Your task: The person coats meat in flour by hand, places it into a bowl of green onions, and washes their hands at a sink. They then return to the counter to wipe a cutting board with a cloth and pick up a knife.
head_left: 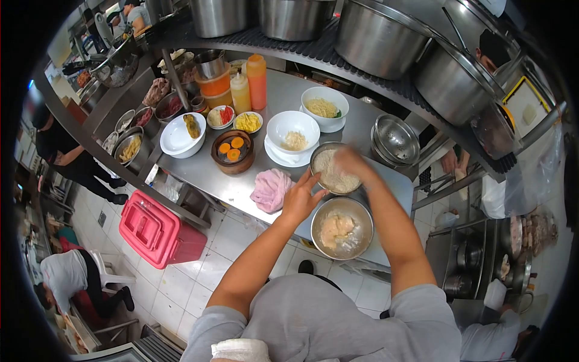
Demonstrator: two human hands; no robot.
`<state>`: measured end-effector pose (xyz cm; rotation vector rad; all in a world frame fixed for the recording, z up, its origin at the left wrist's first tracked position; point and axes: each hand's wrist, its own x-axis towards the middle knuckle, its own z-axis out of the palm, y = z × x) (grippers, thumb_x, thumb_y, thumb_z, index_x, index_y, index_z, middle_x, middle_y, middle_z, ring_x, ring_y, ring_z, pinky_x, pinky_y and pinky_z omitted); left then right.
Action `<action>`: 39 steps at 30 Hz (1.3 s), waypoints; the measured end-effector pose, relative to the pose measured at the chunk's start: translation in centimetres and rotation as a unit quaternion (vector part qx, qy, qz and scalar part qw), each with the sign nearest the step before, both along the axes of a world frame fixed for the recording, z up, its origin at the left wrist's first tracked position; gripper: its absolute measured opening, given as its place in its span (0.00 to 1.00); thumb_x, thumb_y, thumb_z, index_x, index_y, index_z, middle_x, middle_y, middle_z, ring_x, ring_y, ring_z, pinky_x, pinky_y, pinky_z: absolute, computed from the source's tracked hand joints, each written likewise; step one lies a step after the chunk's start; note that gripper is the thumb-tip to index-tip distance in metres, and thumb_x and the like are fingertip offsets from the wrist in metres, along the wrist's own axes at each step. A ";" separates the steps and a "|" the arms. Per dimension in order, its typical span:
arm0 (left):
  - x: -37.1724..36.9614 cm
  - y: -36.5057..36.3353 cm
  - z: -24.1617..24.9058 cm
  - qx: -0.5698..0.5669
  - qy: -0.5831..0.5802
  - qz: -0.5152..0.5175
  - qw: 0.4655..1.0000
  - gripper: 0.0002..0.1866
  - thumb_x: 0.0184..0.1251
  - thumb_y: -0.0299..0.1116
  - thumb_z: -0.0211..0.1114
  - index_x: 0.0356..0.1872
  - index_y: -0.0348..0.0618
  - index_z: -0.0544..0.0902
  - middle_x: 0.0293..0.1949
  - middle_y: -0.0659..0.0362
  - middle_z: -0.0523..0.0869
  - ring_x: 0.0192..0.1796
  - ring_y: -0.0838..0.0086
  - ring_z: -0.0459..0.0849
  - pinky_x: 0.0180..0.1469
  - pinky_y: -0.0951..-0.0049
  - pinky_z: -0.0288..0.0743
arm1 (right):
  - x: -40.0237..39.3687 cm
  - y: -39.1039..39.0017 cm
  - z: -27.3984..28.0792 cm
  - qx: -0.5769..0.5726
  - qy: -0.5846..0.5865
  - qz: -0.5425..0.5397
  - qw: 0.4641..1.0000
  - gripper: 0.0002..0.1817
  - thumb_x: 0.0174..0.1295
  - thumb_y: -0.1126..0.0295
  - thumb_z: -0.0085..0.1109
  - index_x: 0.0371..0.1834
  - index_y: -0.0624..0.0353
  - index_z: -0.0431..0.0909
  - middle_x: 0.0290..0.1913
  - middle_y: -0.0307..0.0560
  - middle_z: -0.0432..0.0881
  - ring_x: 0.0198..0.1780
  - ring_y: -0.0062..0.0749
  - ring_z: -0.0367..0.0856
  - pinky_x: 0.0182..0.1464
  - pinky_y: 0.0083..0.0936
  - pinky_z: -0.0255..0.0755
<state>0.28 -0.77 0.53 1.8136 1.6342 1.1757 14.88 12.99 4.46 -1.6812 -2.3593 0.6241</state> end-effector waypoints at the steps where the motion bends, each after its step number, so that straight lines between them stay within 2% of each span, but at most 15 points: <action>1: 0.1 -0.1 -0.3 -0.002 0.001 0.000 1.000 0.26 0.54 0.40 0.68 0.54 0.41 0.76 0.60 0.44 0.70 0.54 0.51 0.76 0.51 0.62 0.73 | -0.2 -0.4 -3.8 0.129 -0.103 0.029 0.986 0.20 0.59 0.58 0.42 0.31 0.62 0.81 0.35 0.55 0.83 0.40 0.44 0.82 0.41 0.37 0.75; 2: 0.2 -0.2 -0.7 0.006 0.005 -0.001 1.000 0.26 0.54 0.40 0.68 0.54 0.41 0.76 0.60 0.44 0.70 0.54 0.51 0.76 0.51 0.62 0.73 | 0.0 0.8 -2.8 -0.005 -0.115 0.042 0.992 0.21 0.60 0.58 0.41 0.29 0.64 0.81 0.35 0.59 0.82 0.39 0.45 0.82 0.41 0.39 0.75; 5: 0.2 -0.4 -1.1 0.009 0.004 0.005 1.000 0.26 0.54 0.41 0.68 0.53 0.42 0.76 0.60 0.45 0.71 0.53 0.50 0.76 0.51 0.62 0.73 | -0.1 1.7 1.6 -0.123 -0.099 0.126 0.979 0.21 0.58 0.59 0.43 0.32 0.65 0.81 0.36 0.65 0.80 0.42 0.48 0.81 0.47 0.40 0.73; 7: -0.2 0.4 -0.4 0.015 0.001 0.009 1.000 0.26 0.54 0.41 0.68 0.53 0.42 0.76 0.60 0.45 0.71 0.53 0.50 0.77 0.50 0.62 0.73 | 0.2 1.4 -1.6 -0.034 -0.058 0.144 0.987 0.20 0.56 0.59 0.45 0.31 0.66 0.81 0.40 0.67 0.79 0.45 0.50 0.80 0.50 0.39 0.71; 9: 0.0 -0.3 0.0 0.006 0.001 0.010 1.000 0.25 0.54 0.41 0.68 0.53 0.43 0.76 0.60 0.46 0.71 0.52 0.50 0.77 0.49 0.62 0.74 | 0.1 -0.3 -6.3 0.096 -0.032 0.035 0.994 0.15 0.51 0.62 0.52 0.27 0.66 0.80 0.35 0.64 0.80 0.39 0.50 0.81 0.42 0.39 0.74; 11: -0.2 0.8 -0.3 0.027 0.005 0.013 1.000 0.26 0.54 0.41 0.68 0.54 0.44 0.76 0.60 0.46 0.70 0.51 0.50 0.78 0.49 0.62 0.74 | -0.7 0.6 -1.6 -0.011 -0.042 0.038 0.998 0.12 0.50 0.65 0.54 0.27 0.64 0.81 0.35 0.64 0.80 0.37 0.51 0.81 0.41 0.39 0.74; 14: -0.1 0.1 -0.7 0.009 0.000 0.001 1.000 0.26 0.54 0.42 0.67 0.55 0.46 0.76 0.61 0.43 0.69 0.51 0.50 0.78 0.49 0.61 0.74 | -0.7 -1.0 2.7 0.053 -0.136 0.220 0.964 0.16 0.56 0.66 0.46 0.31 0.64 0.83 0.37 0.64 0.80 0.39 0.51 0.81 0.45 0.40 0.74; 17: 0.0 -0.1 -0.9 0.021 0.026 0.007 0.999 0.27 0.55 0.43 0.66 0.56 0.47 0.75 0.61 0.44 0.68 0.48 0.51 0.80 0.43 0.60 0.77 | -1.2 -1.4 -5.1 0.141 -0.116 0.218 0.959 0.19 0.59 0.67 0.40 0.23 0.67 0.79 0.28 0.60 0.81 0.34 0.45 0.82 0.41 0.36 0.73; 18: -0.1 0.5 -0.4 0.029 0.026 0.008 0.999 0.27 0.55 0.43 0.66 0.56 0.47 0.75 0.61 0.44 0.68 0.48 0.51 0.80 0.43 0.60 0.77 | -1.4 0.3 -5.4 0.105 -0.218 0.314 0.918 0.19 0.59 0.64 0.42 0.23 0.66 0.79 0.29 0.60 0.81 0.34 0.44 0.81 0.40 0.35 0.73; 21: 0.0 0.2 0.1 -0.017 0.017 -0.006 1.000 0.27 0.54 0.41 0.68 0.56 0.46 0.75 0.61 0.43 0.69 0.54 0.51 0.76 0.50 0.62 0.74 | -0.1 0.3 -0.4 -0.007 -0.065 0.194 0.979 0.17 0.57 0.63 0.45 0.23 0.64 0.79 0.28 0.59 0.81 0.31 0.43 0.81 0.38 0.33 0.73; 22: -0.2 0.2 -0.1 -0.002 0.017 -0.014 1.000 0.27 0.54 0.41 0.68 0.56 0.46 0.74 0.60 0.44 0.70 0.54 0.51 0.76 0.51 0.62 0.74 | 0.1 0.1 1.8 -0.159 0.070 0.049 0.984 0.16 0.55 0.62 0.47 0.24 0.64 0.78 0.27 0.59 0.80 0.30 0.43 0.80 0.37 0.34 0.73; 25: -0.4 -0.4 -0.6 0.000 0.028 -0.023 0.999 0.28 0.54 0.36 0.68 0.58 0.44 0.72 0.61 0.46 0.70 0.56 0.53 0.75 0.51 0.64 0.73 | 1.7 0.8 1.5 -0.045 0.057 0.023 0.997 0.16 0.55 0.61 0.47 0.25 0.63 0.78 0.31 0.60 0.80 0.36 0.52 0.80 0.41 0.42 0.72; 29: -0.7 -1.9 -0.7 0.043 -0.051 -0.035 0.997 0.32 0.55 0.28 0.67 0.62 0.40 0.65 0.61 0.49 0.70 0.54 0.60 0.77 0.52 0.69 0.73 | 3.1 0.0 -0.7 0.104 0.011 0.078 0.991 0.12 0.54 0.64 0.49 0.30 0.62 0.76 0.32 0.61 0.79 0.38 0.55 0.78 0.41 0.42 0.71; 35: -1.6 -6.8 -0.8 -0.078 -0.077 -0.022 0.994 0.27 0.56 0.30 0.66 0.57 0.39 0.70 0.54 0.50 0.74 0.50 0.63 0.78 0.48 0.67 0.73 | 5.0 -4.9 3.5 0.044 0.127 0.108 0.985 0.11 0.56 0.64 0.52 0.30 0.61 0.75 0.31 0.60 0.78 0.34 0.55 0.77 0.38 0.41 0.70; 39: -2.0 -8.1 -2.2 -0.107 -0.111 -0.036 0.987 0.25 0.56 0.30 0.66 0.57 0.43 0.71 0.55 0.52 0.74 0.48 0.66 0.79 0.44 0.69 0.74 | 7.2 -9.2 3.3 -0.023 0.123 0.162 0.979 0.10 0.58 0.65 0.55 0.34 0.60 0.76 0.30 0.55 0.78 0.32 0.41 0.78 0.36 0.31 0.70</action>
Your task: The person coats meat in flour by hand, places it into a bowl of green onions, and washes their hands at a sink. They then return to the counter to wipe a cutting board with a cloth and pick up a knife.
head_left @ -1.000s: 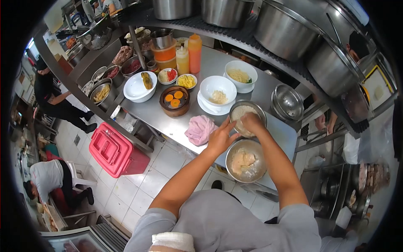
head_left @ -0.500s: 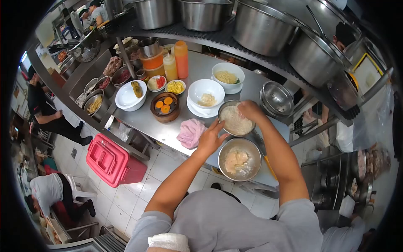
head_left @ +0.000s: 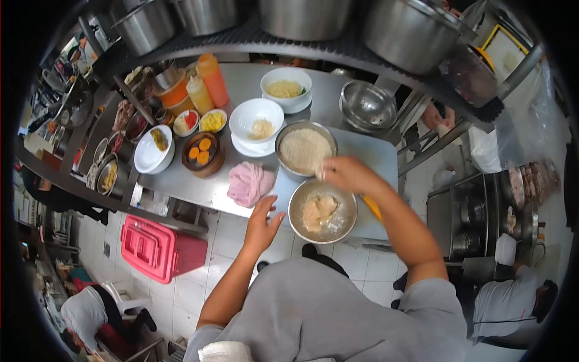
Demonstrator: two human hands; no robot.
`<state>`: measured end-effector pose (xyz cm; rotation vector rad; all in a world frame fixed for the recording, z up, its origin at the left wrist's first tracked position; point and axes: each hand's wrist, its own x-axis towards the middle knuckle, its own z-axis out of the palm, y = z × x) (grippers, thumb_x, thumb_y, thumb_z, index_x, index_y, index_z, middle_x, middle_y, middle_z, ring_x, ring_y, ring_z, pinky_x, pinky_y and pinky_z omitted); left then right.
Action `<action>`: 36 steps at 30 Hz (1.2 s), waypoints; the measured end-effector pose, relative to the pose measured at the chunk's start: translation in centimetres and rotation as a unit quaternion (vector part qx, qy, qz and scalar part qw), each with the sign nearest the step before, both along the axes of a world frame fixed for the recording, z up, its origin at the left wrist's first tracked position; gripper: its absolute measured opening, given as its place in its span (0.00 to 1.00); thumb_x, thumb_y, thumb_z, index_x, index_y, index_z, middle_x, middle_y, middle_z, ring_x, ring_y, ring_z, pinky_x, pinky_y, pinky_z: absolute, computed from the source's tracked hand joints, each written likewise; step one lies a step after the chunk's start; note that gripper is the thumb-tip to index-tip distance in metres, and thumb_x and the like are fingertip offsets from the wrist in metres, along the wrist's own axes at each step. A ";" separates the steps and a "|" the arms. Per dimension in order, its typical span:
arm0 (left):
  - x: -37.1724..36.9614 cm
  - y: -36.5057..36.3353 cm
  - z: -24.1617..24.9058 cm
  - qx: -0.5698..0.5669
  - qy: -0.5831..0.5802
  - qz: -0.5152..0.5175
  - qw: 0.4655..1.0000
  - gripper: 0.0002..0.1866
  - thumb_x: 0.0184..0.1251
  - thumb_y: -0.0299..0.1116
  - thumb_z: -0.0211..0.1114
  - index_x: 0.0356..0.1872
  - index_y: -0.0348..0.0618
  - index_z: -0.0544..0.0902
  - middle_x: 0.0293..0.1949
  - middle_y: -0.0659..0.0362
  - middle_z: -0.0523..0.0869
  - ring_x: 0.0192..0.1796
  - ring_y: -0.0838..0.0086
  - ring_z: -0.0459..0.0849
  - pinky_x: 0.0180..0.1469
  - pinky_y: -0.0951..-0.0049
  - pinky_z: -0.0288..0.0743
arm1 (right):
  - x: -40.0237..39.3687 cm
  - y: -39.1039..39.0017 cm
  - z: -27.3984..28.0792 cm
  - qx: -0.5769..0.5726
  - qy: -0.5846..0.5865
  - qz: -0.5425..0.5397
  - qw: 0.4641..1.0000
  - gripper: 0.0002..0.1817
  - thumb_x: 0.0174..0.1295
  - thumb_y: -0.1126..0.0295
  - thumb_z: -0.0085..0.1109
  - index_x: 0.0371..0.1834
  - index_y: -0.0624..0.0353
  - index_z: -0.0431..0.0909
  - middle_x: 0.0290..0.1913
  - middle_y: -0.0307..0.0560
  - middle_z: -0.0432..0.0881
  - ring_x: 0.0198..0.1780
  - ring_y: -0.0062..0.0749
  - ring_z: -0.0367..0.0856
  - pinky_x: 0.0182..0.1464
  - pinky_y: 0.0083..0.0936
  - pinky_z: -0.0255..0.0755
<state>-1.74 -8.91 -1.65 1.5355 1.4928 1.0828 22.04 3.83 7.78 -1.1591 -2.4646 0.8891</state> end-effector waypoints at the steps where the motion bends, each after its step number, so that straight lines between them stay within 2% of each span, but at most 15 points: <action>1: 0.0 -0.3 -0.5 0.011 -0.001 -0.001 1.000 0.25 0.56 0.30 0.66 0.57 0.43 0.71 0.55 0.52 0.74 0.48 0.66 0.79 0.44 0.69 0.74 | 0.3 -1.2 -0.6 -0.030 0.000 0.010 0.999 0.10 0.58 0.64 0.54 0.35 0.60 0.76 0.30 0.55 0.78 0.32 0.41 0.78 0.37 0.31 0.70; 5: -0.6 -1.4 -0.3 -0.013 -0.030 -0.001 0.999 0.23 0.57 0.30 0.65 0.56 0.43 0.73 0.56 0.53 0.73 0.47 0.67 0.80 0.43 0.71 0.74 | 0.9 -5.0 -6.0 -0.047 0.006 0.009 0.999 0.11 0.57 0.63 0.55 0.37 0.59 0.78 0.31 0.55 0.80 0.34 0.42 0.79 0.38 0.32 0.71; 6: -0.6 -1.9 0.1 -0.038 -0.024 -0.010 0.999 0.23 0.58 0.30 0.65 0.55 0.43 0.73 0.57 0.53 0.73 0.47 0.68 0.80 0.43 0.71 0.74 | 0.5 -4.7 -5.5 -0.044 0.010 0.023 0.999 0.11 0.57 0.63 0.55 0.37 0.59 0.78 0.31 0.55 0.80 0.34 0.42 0.79 0.38 0.32 0.71; 8: -0.8 -2.3 0.3 -0.056 -0.025 -0.003 0.998 0.21 0.58 0.30 0.65 0.54 0.42 0.74 0.57 0.53 0.72 0.46 0.68 0.80 0.43 0.71 0.74 | 1.0 -6.1 -4.9 -0.092 0.007 -0.060 0.994 0.11 0.57 0.65 0.55 0.37 0.60 0.78 0.31 0.55 0.80 0.34 0.39 0.79 0.38 0.30 0.72; 9: -0.8 -2.4 0.0 -0.037 -0.026 -0.002 0.999 0.21 0.58 0.30 0.64 0.54 0.42 0.74 0.57 0.52 0.73 0.46 0.68 0.80 0.42 0.72 0.74 | 1.8 -5.7 -4.7 -0.079 0.035 -0.064 0.994 0.10 0.57 0.68 0.55 0.38 0.61 0.78 0.31 0.52 0.81 0.32 0.34 0.79 0.37 0.26 0.72; 12: 0.4 -2.9 0.1 -0.016 -0.030 0.018 0.999 0.20 0.58 0.29 0.64 0.53 0.40 0.74 0.55 0.51 0.74 0.44 0.68 0.81 0.43 0.72 0.74 | 2.7 -5.9 -0.4 -0.073 0.111 -0.141 0.981 0.10 0.57 0.67 0.53 0.38 0.61 0.77 0.33 0.54 0.81 0.34 0.43 0.79 0.38 0.30 0.71; 14: 0.6 -3.2 -0.3 -0.027 -0.018 0.013 0.999 0.21 0.58 0.28 0.64 0.53 0.40 0.74 0.55 0.50 0.74 0.44 0.67 0.81 0.44 0.71 0.74 | 3.1 -5.9 0.2 -0.085 0.104 -0.144 0.980 0.10 0.57 0.70 0.53 0.39 0.62 0.77 0.32 0.51 0.81 0.34 0.37 0.79 0.38 0.28 0.71; 17: 1.1 -3.8 -0.5 0.009 -0.011 0.051 0.999 0.20 0.59 0.30 0.64 0.53 0.40 0.74 0.56 0.49 0.73 0.43 0.65 0.80 0.47 0.70 0.74 | 3.0 -5.9 -0.7 -0.112 0.089 -0.103 0.984 0.08 0.56 0.74 0.54 0.39 0.62 0.77 0.29 0.47 0.80 0.32 0.26 0.78 0.36 0.23 0.71; 20: 1.5 -5.1 -1.0 -0.004 0.018 0.059 0.998 0.20 0.60 0.32 0.63 0.54 0.44 0.74 0.56 0.55 0.73 0.46 0.69 0.80 0.49 0.70 0.74 | 2.3 -6.5 -1.3 -0.180 0.110 -0.076 0.975 0.07 0.57 0.76 0.53 0.37 0.65 0.77 0.28 0.42 0.80 0.31 0.19 0.76 0.35 0.20 0.71; 23: 0.7 -7.1 -1.5 -0.014 0.089 0.056 0.994 0.20 0.61 0.36 0.62 0.55 0.45 0.74 0.57 0.55 0.72 0.49 0.66 0.79 0.51 0.71 0.73 | 0.5 -6.7 -1.3 -0.194 0.125 -0.041 0.972 0.07 0.57 0.75 0.54 0.36 0.66 0.77 0.28 0.41 0.80 0.32 0.19 0.77 0.35 0.20 0.71; 26: -1.3 -10.5 -1.8 -0.038 0.071 0.107 0.991 0.20 0.62 0.37 0.62 0.54 0.44 0.74 0.56 0.55 0.73 0.48 0.66 0.80 0.50 0.70 0.74 | -3.1 -7.6 0.2 -0.235 0.144 0.043 0.960 0.07 0.57 0.76 0.54 0.37 0.66 0.77 0.30 0.41 0.80 0.32 0.20 0.77 0.36 0.20 0.71; 30: -5.9 -17.4 -4.2 -0.072 0.056 0.153 0.984 0.20 0.61 0.38 0.62 0.53 0.44 0.74 0.54 0.55 0.74 0.46 0.66 0.81 0.49 0.70 0.74 | -9.5 -11.1 0.5 -0.206 0.124 0.115 0.964 0.09 0.57 0.76 0.53 0.40 0.66 0.77 0.31 0.42 0.81 0.33 0.20 0.77 0.36 0.19 0.72; 32: -8.7 -21.6 -4.9 -0.120 0.059 0.193 0.972 0.21 0.62 0.40 0.60 0.54 0.43 0.74 0.54 0.54 0.75 0.47 0.63 0.80 0.49 0.68 0.73 | -13.4 -13.7 -0.5 -0.336 0.121 0.131 0.925 0.09 0.57 0.77 0.52 0.40 0.66 0.77 0.32 0.42 0.81 0.33 0.20 0.78 0.37 0.19 0.72; 34: -11.4 -26.1 -6.1 -0.122 0.049 0.236 0.963 0.21 0.62 0.40 0.61 0.54 0.43 0.74 0.53 0.54 0.75 0.46 0.62 0.80 0.49 0.68 0.74 | -18.2 -15.8 -2.5 -0.317 0.100 0.166 0.928 0.09 0.57 0.76 0.51 0.40 0.65 0.77 0.30 0.41 0.81 0.32 0.20 0.78 0.36 0.18 0.71; 36: -15.0 -31.2 -6.5 -0.134 0.039 0.284 0.948 0.20 0.62 0.40 0.61 0.53 0.42 0.75 0.52 0.53 0.76 0.46 0.62 0.80 0.48 0.68 0.74 | -23.5 -18.1 -5.0 -0.292 0.005 0.213 0.932 0.09 0.58 0.74 0.51 0.39 0.63 0.78 0.28 0.40 0.81 0.31 0.21 0.78 0.35 0.18 0.71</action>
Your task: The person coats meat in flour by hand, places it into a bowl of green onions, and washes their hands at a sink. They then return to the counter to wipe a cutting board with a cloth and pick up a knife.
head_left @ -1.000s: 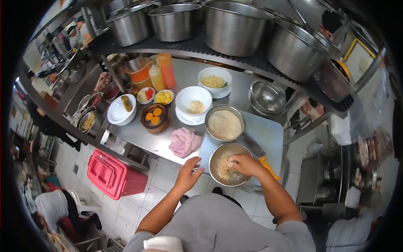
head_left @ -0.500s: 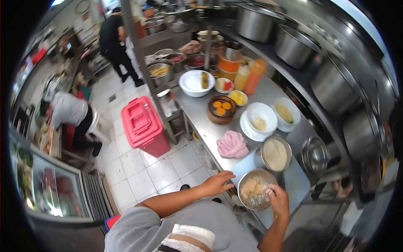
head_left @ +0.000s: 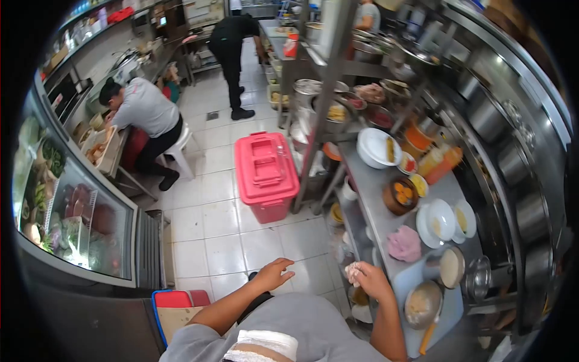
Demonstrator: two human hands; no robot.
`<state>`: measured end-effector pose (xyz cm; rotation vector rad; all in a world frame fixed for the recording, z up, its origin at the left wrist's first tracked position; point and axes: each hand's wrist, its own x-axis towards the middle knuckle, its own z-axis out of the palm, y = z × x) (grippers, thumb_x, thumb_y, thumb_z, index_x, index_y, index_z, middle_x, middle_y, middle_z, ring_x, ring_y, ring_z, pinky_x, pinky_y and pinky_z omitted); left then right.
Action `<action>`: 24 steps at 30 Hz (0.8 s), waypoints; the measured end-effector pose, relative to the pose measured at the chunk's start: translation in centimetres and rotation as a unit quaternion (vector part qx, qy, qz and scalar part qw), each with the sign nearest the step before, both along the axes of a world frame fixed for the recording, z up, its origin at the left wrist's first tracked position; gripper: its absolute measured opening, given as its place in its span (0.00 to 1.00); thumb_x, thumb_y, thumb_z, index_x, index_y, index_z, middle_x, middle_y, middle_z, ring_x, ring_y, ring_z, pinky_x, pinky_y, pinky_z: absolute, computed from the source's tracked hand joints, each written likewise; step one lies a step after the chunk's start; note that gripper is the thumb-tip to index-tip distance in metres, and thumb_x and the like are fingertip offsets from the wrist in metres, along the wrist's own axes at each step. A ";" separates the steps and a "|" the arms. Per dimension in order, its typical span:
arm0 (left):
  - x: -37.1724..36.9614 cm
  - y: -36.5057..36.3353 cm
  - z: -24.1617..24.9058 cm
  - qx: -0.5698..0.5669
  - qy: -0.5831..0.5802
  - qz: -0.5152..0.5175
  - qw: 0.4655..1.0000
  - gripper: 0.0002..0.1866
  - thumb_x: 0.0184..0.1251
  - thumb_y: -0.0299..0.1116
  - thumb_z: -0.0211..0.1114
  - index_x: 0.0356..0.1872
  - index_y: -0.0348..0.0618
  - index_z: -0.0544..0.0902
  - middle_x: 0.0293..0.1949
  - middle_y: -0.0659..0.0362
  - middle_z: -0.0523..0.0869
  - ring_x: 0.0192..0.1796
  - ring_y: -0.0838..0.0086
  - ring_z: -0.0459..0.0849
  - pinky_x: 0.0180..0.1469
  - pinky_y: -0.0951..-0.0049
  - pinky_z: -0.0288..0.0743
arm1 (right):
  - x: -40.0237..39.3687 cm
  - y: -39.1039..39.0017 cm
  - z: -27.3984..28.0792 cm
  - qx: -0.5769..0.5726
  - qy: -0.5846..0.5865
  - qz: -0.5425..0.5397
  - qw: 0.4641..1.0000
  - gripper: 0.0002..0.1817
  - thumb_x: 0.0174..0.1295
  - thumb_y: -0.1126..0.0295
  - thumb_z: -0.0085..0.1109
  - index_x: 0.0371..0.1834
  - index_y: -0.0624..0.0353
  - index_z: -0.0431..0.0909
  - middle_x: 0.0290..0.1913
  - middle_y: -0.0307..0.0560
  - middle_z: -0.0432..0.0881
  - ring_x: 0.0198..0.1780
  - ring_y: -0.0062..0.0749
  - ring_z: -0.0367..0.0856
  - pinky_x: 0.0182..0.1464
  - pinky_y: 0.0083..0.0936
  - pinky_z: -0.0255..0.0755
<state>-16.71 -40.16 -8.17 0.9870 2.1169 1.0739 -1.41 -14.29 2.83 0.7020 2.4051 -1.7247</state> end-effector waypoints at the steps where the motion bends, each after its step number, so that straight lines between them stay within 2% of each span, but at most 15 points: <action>1: -1.6 -2.6 -0.1 0.005 -0.012 0.044 0.999 0.20 0.61 0.40 0.61 0.52 0.41 0.75 0.52 0.53 0.76 0.46 0.61 0.80 0.47 0.68 0.75 | -2.7 -1.0 -1.4 0.005 -0.018 0.017 1.000 0.11 0.59 0.68 0.51 0.39 0.62 0.79 0.27 0.41 0.81 0.31 0.23 0.79 0.36 0.21 0.71; 2: -2.9 -5.3 -0.3 0.009 -0.024 0.085 0.996 0.20 0.61 0.40 0.61 0.51 0.40 0.76 0.51 0.52 0.77 0.45 0.60 0.80 0.47 0.67 0.75 | -4.8 -1.8 -3.7 0.002 -0.021 0.026 0.999 0.11 0.59 0.68 0.51 0.39 0.62 0.79 0.27 0.41 0.81 0.31 0.23 0.79 0.36 0.21 0.71; 4: -5.7 -10.7 -1.3 0.001 0.012 0.141 0.990 0.20 0.60 0.39 0.62 0.51 0.39 0.76 0.50 0.51 0.77 0.44 0.60 0.81 0.46 0.67 0.75 | -9.2 -1.5 -9.6 0.089 -0.067 0.051 0.993 0.12 0.58 0.65 0.50 0.36 0.62 0.79 0.26 0.43 0.81 0.30 0.26 0.80 0.36 0.23 0.71; 6: -7.9 -15.5 -0.7 -0.037 0.048 0.191 0.980 0.20 0.60 0.39 0.63 0.50 0.38 0.76 0.50 0.50 0.77 0.44 0.61 0.81 0.46 0.67 0.75 | -10.4 1.7 -18.8 0.218 -0.103 0.155 0.958 0.09 0.58 0.72 0.49 0.33 0.64 0.78 0.28 0.46 0.82 0.26 0.27 0.79 0.31 0.26 0.72; 8: -9.8 -19.0 0.7 -0.049 0.051 0.223 0.972 0.20 0.59 0.39 0.63 0.50 0.39 0.77 0.49 0.50 0.78 0.44 0.61 0.81 0.46 0.67 0.75 | -9.9 1.3 -19.8 0.213 -0.198 0.088 0.953 0.09 0.56 0.72 0.49 0.28 0.64 0.78 0.26 0.48 0.81 0.23 0.30 0.78 0.27 0.28 0.71; 9: -10.7 -20.4 0.8 -0.049 0.044 0.244 0.967 0.20 0.59 0.39 0.63 0.50 0.39 0.77 0.49 0.50 0.78 0.43 0.62 0.81 0.46 0.67 0.75 | -7.9 2.4 -23.5 0.060 -0.231 -0.054 0.970 0.08 0.56 0.73 0.49 0.27 0.64 0.78 0.25 0.49 0.80 0.23 0.31 0.78 0.24 0.29 0.70; 10: -12.0 -21.6 0.9 -0.048 0.036 0.264 0.963 0.20 0.59 0.39 0.64 0.50 0.38 0.77 0.49 0.50 0.78 0.43 0.62 0.82 0.46 0.67 0.75 | -7.1 3.0 -26.8 -0.097 -0.256 -0.194 0.942 0.08 0.55 0.74 0.49 0.27 0.64 0.78 0.25 0.50 0.79 0.23 0.33 0.77 0.22 0.30 0.69; 12: -14.9 -22.4 1.0 -0.054 0.033 0.264 0.963 0.20 0.59 0.39 0.63 0.49 0.38 0.77 0.49 0.50 0.79 0.43 0.62 0.82 0.46 0.67 0.75 | -6.9 0.2 -23.4 -0.038 -0.303 -0.195 0.932 0.06 0.55 0.75 0.49 0.27 0.66 0.76 0.24 0.50 0.77 0.23 0.35 0.76 0.20 0.30 0.68; 15: -20.6 -20.7 2.8 -0.020 0.043 0.231 0.972 0.19 0.60 0.38 0.63 0.49 0.38 0.77 0.48 0.50 0.79 0.44 0.62 0.81 0.46 0.68 0.75 | -3.5 2.1 -33.1 -0.075 -0.329 -0.144 0.930 0.07 0.56 0.74 0.51 0.30 0.67 0.76 0.26 0.51 0.77 0.24 0.35 0.78 0.21 0.29 0.70; 17: -25.6 -18.7 4.5 0.032 0.060 0.179 0.981 0.19 0.60 0.37 0.63 0.49 0.38 0.77 0.49 0.50 0.79 0.44 0.62 0.81 0.46 0.68 0.74 | -5.5 -0.3 -31.6 -0.059 -0.347 -0.139 0.926 0.07 0.55 0.73 0.51 0.30 0.67 0.76 0.26 0.51 0.78 0.24 0.35 0.78 0.22 0.28 0.71; 19: -31.5 -17.1 6.2 0.060 0.079 0.140 0.985 0.17 0.60 0.35 0.63 0.48 0.38 0.77 0.48 0.51 0.79 0.44 0.66 0.82 0.46 0.70 0.74 | -10.5 -2.5 -29.4 -0.047 -0.360 -0.137 0.922 0.08 0.55 0.72 0.52 0.30 0.67 0.76 0.26 0.51 0.79 0.25 0.35 0.79 0.23 0.28 0.72; 20: -34.8 -17.0 6.5 0.057 0.082 0.135 0.986 0.17 0.60 0.35 0.63 0.48 0.38 0.77 0.48 0.51 0.79 0.44 0.66 0.82 0.46 0.70 0.74 | -13.3 -3.0 -29.0 -0.017 -0.361 -0.102 0.927 0.08 0.55 0.72 0.52 0.31 0.67 0.77 0.26 0.51 0.79 0.25 0.35 0.80 0.24 0.28 0.72; 22: -41.4 -17.2 5.9 0.076 0.020 0.171 0.982 0.17 0.61 0.34 0.62 0.49 0.38 0.77 0.50 0.51 0.79 0.45 0.68 0.82 0.47 0.71 0.74 | -18.7 -3.6 -29.8 0.007 -0.360 -0.069 0.930 0.09 0.55 0.72 0.51 0.31 0.67 0.77 0.25 0.51 0.79 0.26 0.35 0.80 0.26 0.28 0.73; 24: -47.8 -20.0 1.9 0.075 0.044 0.253 0.964 0.18 0.60 0.35 0.62 0.49 0.37 0.77 0.48 0.50 0.79 0.45 0.66 0.81 0.48 0.70 0.74 | -25.7 -3.7 -32.0 0.012 -0.257 -0.059 0.964 0.10 0.56 0.70 0.51 0.30 0.67 0.77 0.26 0.50 0.80 0.26 0.36 0.80 0.27 0.30 0.74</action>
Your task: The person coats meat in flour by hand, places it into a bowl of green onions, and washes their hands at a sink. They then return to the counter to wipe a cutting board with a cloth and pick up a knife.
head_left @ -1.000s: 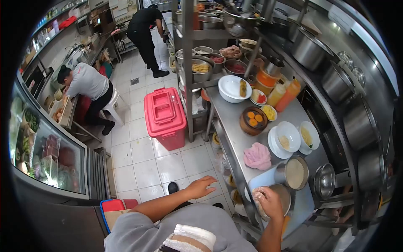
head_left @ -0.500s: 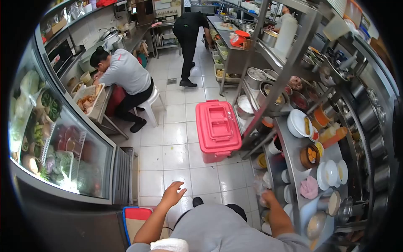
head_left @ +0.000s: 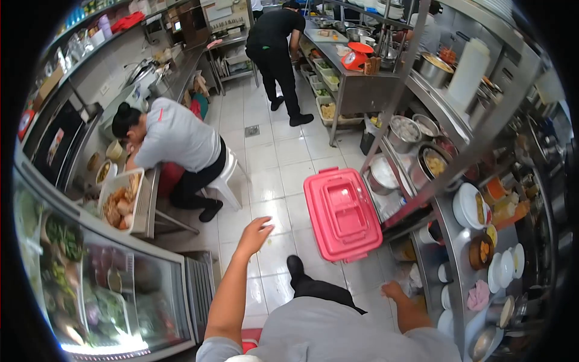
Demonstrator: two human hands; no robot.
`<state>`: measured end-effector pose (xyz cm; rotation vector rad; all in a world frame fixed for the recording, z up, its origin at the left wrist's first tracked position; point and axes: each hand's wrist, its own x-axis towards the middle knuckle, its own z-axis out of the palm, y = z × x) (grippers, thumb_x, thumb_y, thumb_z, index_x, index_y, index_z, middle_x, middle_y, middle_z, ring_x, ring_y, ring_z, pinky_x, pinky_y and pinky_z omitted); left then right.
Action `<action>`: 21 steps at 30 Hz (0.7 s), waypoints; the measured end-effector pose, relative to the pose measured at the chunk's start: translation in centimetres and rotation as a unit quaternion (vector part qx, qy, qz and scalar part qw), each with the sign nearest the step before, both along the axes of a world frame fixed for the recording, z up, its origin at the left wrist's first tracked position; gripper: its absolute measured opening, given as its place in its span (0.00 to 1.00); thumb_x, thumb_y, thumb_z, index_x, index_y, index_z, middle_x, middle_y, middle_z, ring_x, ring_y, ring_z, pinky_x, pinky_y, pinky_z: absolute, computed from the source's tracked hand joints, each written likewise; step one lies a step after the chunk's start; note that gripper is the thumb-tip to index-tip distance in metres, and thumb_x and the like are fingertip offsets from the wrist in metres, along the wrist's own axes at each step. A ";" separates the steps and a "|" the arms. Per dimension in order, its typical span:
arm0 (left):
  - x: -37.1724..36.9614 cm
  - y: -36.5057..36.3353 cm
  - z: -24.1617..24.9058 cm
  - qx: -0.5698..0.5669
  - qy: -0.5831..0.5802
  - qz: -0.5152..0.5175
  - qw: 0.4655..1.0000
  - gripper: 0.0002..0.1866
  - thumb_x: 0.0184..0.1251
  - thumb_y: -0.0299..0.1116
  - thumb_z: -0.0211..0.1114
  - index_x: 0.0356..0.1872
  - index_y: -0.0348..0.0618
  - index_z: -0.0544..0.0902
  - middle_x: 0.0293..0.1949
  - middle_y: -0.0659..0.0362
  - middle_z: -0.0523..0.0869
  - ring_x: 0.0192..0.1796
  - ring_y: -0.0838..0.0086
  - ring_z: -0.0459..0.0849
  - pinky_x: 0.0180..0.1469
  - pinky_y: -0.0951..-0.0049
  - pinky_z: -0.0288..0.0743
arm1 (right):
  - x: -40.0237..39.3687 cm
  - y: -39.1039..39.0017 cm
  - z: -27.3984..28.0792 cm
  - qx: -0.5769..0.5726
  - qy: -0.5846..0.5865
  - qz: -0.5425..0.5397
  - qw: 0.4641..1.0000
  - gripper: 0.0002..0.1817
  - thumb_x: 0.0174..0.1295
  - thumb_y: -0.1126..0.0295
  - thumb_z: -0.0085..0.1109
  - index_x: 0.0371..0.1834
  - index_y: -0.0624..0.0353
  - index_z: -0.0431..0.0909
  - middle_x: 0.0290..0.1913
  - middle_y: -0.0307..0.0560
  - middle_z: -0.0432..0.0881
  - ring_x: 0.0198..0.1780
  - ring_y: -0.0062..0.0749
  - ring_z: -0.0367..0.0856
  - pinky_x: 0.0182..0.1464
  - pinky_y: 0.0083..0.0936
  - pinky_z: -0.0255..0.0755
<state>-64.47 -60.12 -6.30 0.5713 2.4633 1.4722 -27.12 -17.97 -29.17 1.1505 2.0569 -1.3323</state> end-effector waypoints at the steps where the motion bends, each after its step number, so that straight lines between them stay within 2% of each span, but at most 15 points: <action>1: -2.8 -2.7 -3.5 -0.038 0.022 0.052 0.998 0.18 0.61 0.36 0.62 0.49 0.37 0.78 0.45 0.50 0.80 0.44 0.66 0.82 0.47 0.71 0.74 | -4.1 -0.2 -0.3 -0.002 0.034 0.005 0.999 0.10 0.56 0.69 0.51 0.30 0.65 0.78 0.25 0.49 0.80 0.25 0.35 0.80 0.27 0.30 0.74; 2: -4.5 -6.2 -7.6 -0.077 0.043 0.104 0.991 0.18 0.61 0.37 0.61 0.49 0.37 0.78 0.43 0.50 0.82 0.43 0.65 0.82 0.47 0.72 0.74 | -8.3 -0.4 -0.9 -0.005 0.066 0.010 0.998 0.11 0.56 0.67 0.51 0.30 0.64 0.79 0.25 0.48 0.80 0.25 0.34 0.80 0.27 0.30 0.74; 3: -5.0 -9.7 -11.3 -0.044 -0.093 0.197 0.975 0.18 0.61 0.38 0.60 0.47 0.37 0.78 0.39 0.49 0.83 0.41 0.66 0.82 0.44 0.72 0.75 | -12.9 -0.1 -2.3 0.106 0.083 0.129 0.982 0.11 0.57 0.67 0.50 0.31 0.63 0.79 0.25 0.47 0.80 0.25 0.33 0.80 0.27 0.30 0.74; 4: -4.5 -13.8 -13.8 -0.148 -0.172 0.222 0.948 0.18 0.61 0.39 0.59 0.47 0.36 0.78 0.37 0.49 0.83 0.37 0.67 0.82 0.42 0.71 0.75 | -16.7 -0.1 -3.1 0.209 0.091 0.244 0.943 0.11 0.57 0.66 0.50 0.31 0.61 0.79 0.25 0.46 0.80 0.24 0.32 0.80 0.27 0.30 0.74; 5: -3.4 -18.7 -17.3 -0.268 -0.180 0.153 0.934 0.18 0.62 0.40 0.57 0.45 0.36 0.79 0.37 0.48 0.83 0.37 0.63 0.82 0.42 0.65 0.75 | -21.1 -1.3 1.2 0.141 0.120 0.153 0.971 0.11 0.57 0.66 0.50 0.31 0.61 0.80 0.24 0.46 0.80 0.24 0.31 0.79 0.28 0.29 0.74; 6: -0.9 -24.3 -21.5 -0.505 -0.001 -0.094 0.858 0.19 0.63 0.44 0.54 0.42 0.37 0.80 0.37 0.45 0.82 0.41 0.57 0.81 0.45 0.58 0.74 | -26.4 -3.4 7.3 0.075 0.149 0.058 0.984 0.11 0.57 0.65 0.50 0.31 0.60 0.80 0.24 0.46 0.80 0.24 0.30 0.79 0.28 0.29 0.74; 7: 1.7 -28.3 -25.7 -0.468 -0.157 0.065 0.867 0.21 0.63 0.47 0.52 0.39 0.38 0.80 0.39 0.44 0.81 0.46 0.52 0.78 0.49 0.54 0.71 | -30.4 -3.7 8.5 0.019 0.166 0.027 0.986 0.11 0.58 0.65 0.50 0.31 0.60 0.80 0.24 0.46 0.80 0.24 0.29 0.79 0.28 0.29 0.74; 8: 3.1 -30.3 -24.3 -0.561 -0.120 -0.130 0.809 0.22 0.63 0.49 0.50 0.39 0.39 0.81 0.41 0.43 0.81 0.46 0.51 0.78 0.50 0.55 0.71 | -33.3 -3.8 9.3 -0.034 0.183 -0.003 0.983 0.12 0.58 0.64 0.50 0.30 0.60 0.79 0.24 0.46 0.80 0.24 0.28 0.79 0.27 0.28 0.73; 9: 4.5 -32.0 -25.0 -0.430 -0.374 0.071 0.819 0.20 0.64 0.47 0.51 0.42 0.41 0.80 0.39 0.47 0.81 0.41 0.54 0.81 0.43 0.55 0.74 | -35.6 -4.0 9.7 -0.029 0.178 -0.009 0.984 0.12 0.58 0.64 0.50 0.30 0.60 0.79 0.24 0.46 0.80 0.24 0.28 0.79 0.27 0.28 0.73; 10: 4.7 -29.5 -18.4 -0.311 -0.522 0.187 0.772 0.17 0.66 0.44 0.51 0.45 0.43 0.78 0.36 0.53 0.82 0.34 0.60 0.83 0.33 0.57 0.76 | -38.0 -4.2 9.5 -0.056 0.176 -0.023 0.982 0.12 0.58 0.64 0.51 0.30 0.60 0.79 0.23 0.45 0.80 0.24 0.27 0.78 0.27 0.27 0.73; 12: 5.7 -30.8 -15.7 -0.274 -0.511 0.199 0.790 0.17 0.65 0.43 0.52 0.45 0.43 0.78 0.35 0.53 0.82 0.33 0.61 0.83 0.32 0.58 0.76 | -42.1 -3.9 9.2 -0.079 0.176 -0.033 0.981 0.12 0.58 0.64 0.51 0.30 0.60 0.79 0.22 0.44 0.80 0.24 0.27 0.78 0.26 0.26 0.72; 15: 1.0 -31.9 -15.7 -0.286 -0.450 0.141 0.834 0.17 0.65 0.42 0.53 0.46 0.42 0.78 0.34 0.54 0.82 0.32 0.63 0.83 0.32 0.58 0.76 | -45.4 -2.0 7.0 0.105 0.124 0.140 0.977 0.12 0.58 0.64 0.51 0.29 0.60 0.79 0.22 0.43 0.79 0.23 0.26 0.77 0.26 0.26 0.71; 17: -4.6 -32.0 -17.7 -0.304 -0.394 0.071 0.864 0.16 0.64 0.42 0.54 0.46 0.42 0.78 0.33 0.54 0.83 0.31 0.64 0.83 0.31 0.59 0.76 | -44.9 -1.2 5.5 0.036 0.125 0.022 0.991 0.12 0.57 0.64 0.50 0.28 0.61 0.78 0.22 0.45 0.79 0.23 0.28 0.77 0.27 0.28 0.71; 19: -13.0 -30.7 -21.6 -0.300 -0.315 -0.010 0.900 0.16 0.64 0.41 0.55 0.46 0.42 0.78 0.32 0.54 0.83 0.31 0.66 0.84 0.30 0.59 0.76 | -43.3 -0.9 5.4 0.168 0.150 0.055 0.973 0.12 0.56 0.65 0.48 0.26 0.61 0.78 0.22 0.47 0.79 0.23 0.30 0.77 0.27 0.30 0.70; 21: -23.6 -26.7 -26.7 -0.220 -0.238 -0.053 0.944 0.17 0.63 0.44 0.53 0.39 0.42 0.81 0.34 0.48 0.83 0.37 0.58 0.82 0.44 0.59 0.74 | -41.4 -2.4 7.3 0.224 0.189 0.059 0.954 0.12 0.54 0.66 0.48 0.25 0.61 0.78 0.22 0.47 0.79 0.24 0.32 0.77 0.27 0.31 0.70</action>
